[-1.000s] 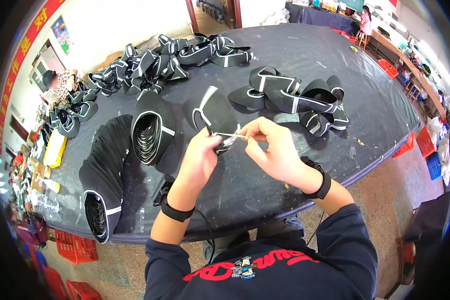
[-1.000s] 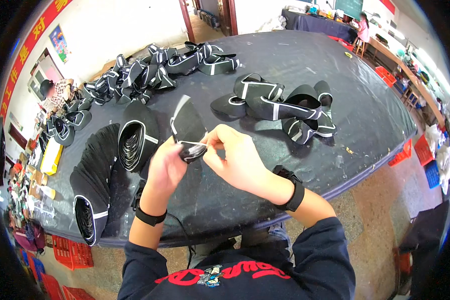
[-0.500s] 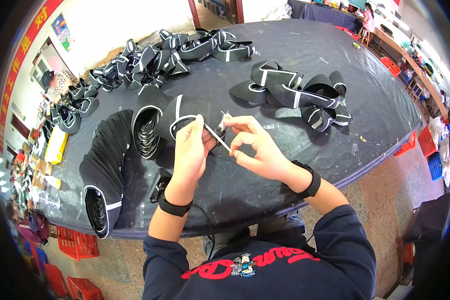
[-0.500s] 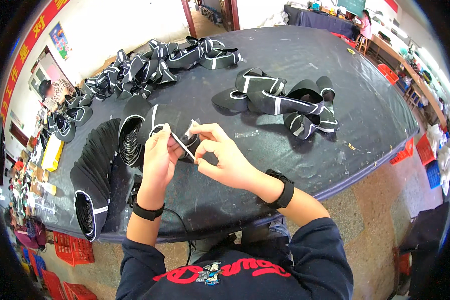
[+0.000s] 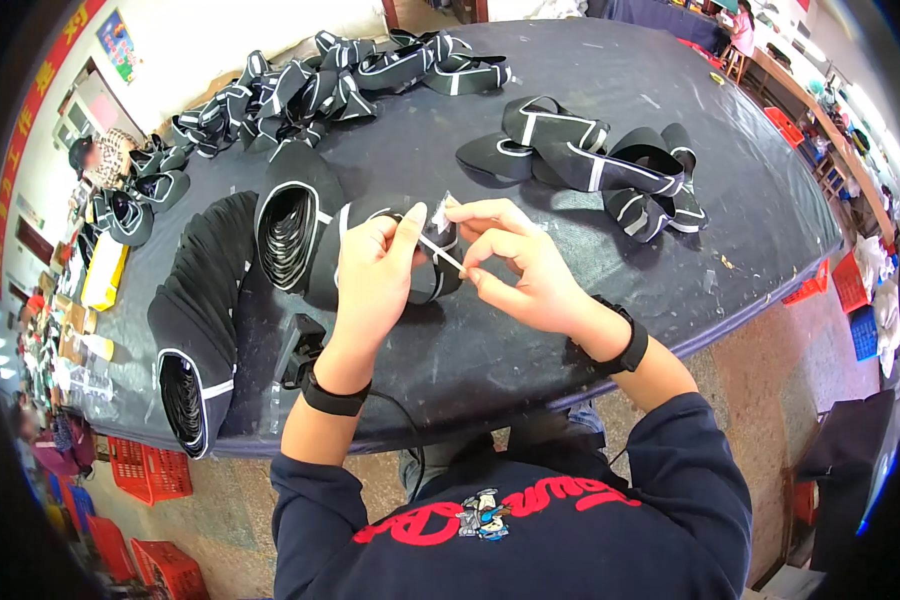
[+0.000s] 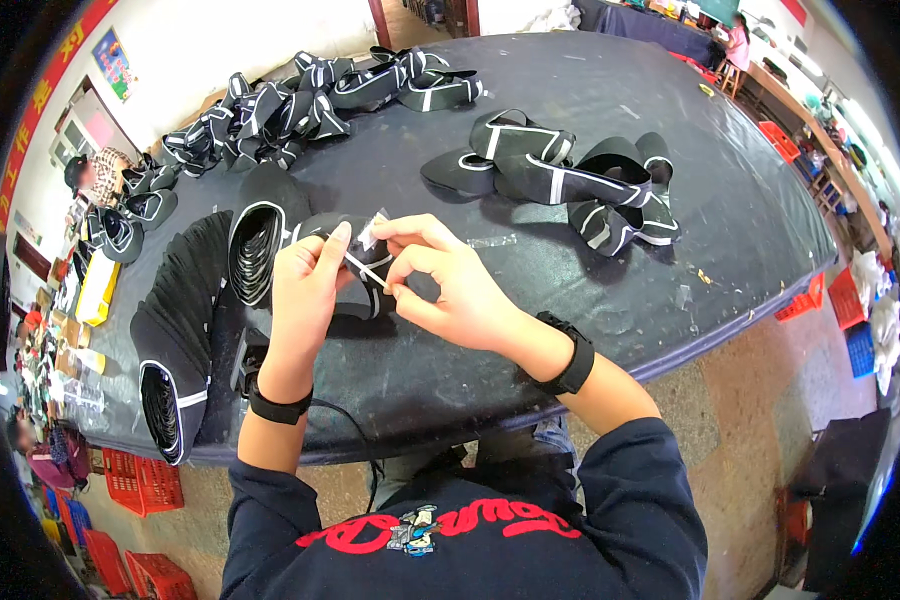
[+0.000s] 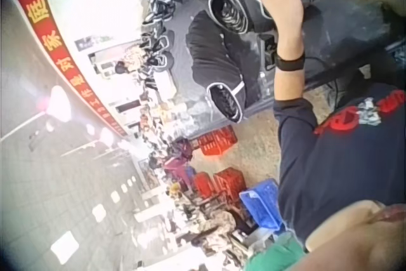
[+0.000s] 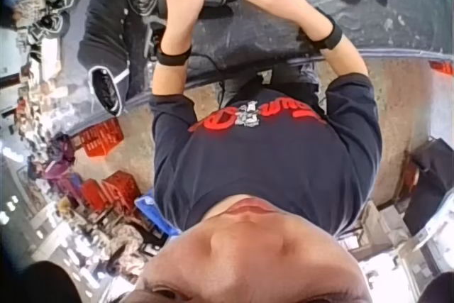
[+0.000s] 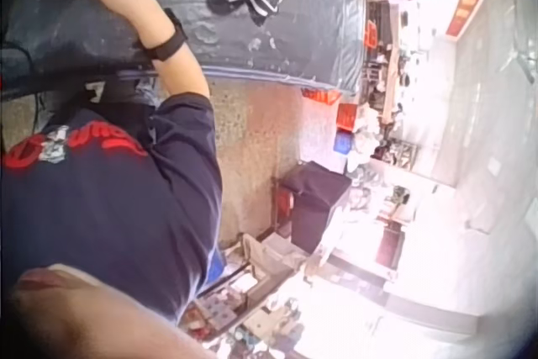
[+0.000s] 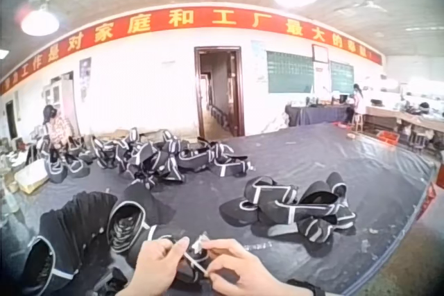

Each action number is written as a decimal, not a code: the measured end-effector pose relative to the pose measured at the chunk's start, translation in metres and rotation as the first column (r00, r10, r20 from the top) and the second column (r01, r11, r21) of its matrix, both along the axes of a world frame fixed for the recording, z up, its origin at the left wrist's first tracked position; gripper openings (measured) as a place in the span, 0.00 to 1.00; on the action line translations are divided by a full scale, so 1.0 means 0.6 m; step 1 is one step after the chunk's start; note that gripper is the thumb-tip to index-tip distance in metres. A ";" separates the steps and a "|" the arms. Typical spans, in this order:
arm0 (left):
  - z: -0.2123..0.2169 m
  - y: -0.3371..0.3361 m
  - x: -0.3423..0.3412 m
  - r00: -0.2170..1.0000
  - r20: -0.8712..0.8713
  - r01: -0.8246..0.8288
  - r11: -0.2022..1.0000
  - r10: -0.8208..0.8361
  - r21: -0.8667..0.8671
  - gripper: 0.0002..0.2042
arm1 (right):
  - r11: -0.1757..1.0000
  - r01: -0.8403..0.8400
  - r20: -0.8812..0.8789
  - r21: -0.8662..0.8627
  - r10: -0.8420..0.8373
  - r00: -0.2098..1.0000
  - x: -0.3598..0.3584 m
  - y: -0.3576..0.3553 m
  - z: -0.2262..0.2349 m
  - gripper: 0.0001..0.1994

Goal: Peeling the adhesive backing from white strips and applying them to black shoe components on a work table.

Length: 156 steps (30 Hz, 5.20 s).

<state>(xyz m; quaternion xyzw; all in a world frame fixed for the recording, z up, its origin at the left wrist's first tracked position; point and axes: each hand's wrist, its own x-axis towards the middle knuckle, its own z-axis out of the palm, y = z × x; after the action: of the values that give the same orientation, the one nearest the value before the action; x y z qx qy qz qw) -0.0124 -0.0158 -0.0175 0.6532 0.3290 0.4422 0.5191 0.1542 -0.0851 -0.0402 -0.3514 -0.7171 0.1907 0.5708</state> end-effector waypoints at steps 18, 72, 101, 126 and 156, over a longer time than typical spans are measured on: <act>0.014 -0.012 -0.011 0.909 0.294 0.357 0.917 -0.296 -0.180 0.16 | 0.940 0.304 0.146 0.154 -0.326 0.934 0.000 -0.001 0.024 0.10; -0.004 -0.046 0.003 0.984 0.175 -0.044 0.995 0.029 0.084 0.08 | 0.826 0.444 0.164 0.346 -0.520 0.838 -0.011 0.003 0.056 0.07; -0.012 -0.058 -0.017 0.911 0.411 0.055 0.974 0.042 -0.221 0.05 | 0.961 -0.169 -0.131 -0.218 0.143 0.981 0.011 0.014 0.022 0.17; -0.005 -0.034 0.016 0.868 0.401 -0.298 0.953 0.293 -0.051 0.05 | 0.642 0.264 0.363 0.720 -0.672 0.646 -0.071 -0.012 0.034 0.15; 0.008 -0.062 0.000 0.982 0.178 -0.079 0.996 0.069 0.049 0.04 | 0.958 0.043 -0.224 -0.283 -0.109 0.969 -0.024 0.018 0.060 0.05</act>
<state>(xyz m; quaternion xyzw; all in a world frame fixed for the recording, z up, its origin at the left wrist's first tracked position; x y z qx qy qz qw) -0.0121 -0.0529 -0.0130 0.6131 0.2935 0.5262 0.5109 0.1396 -0.0744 -0.0042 -0.4298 -0.5961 0.3071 0.6047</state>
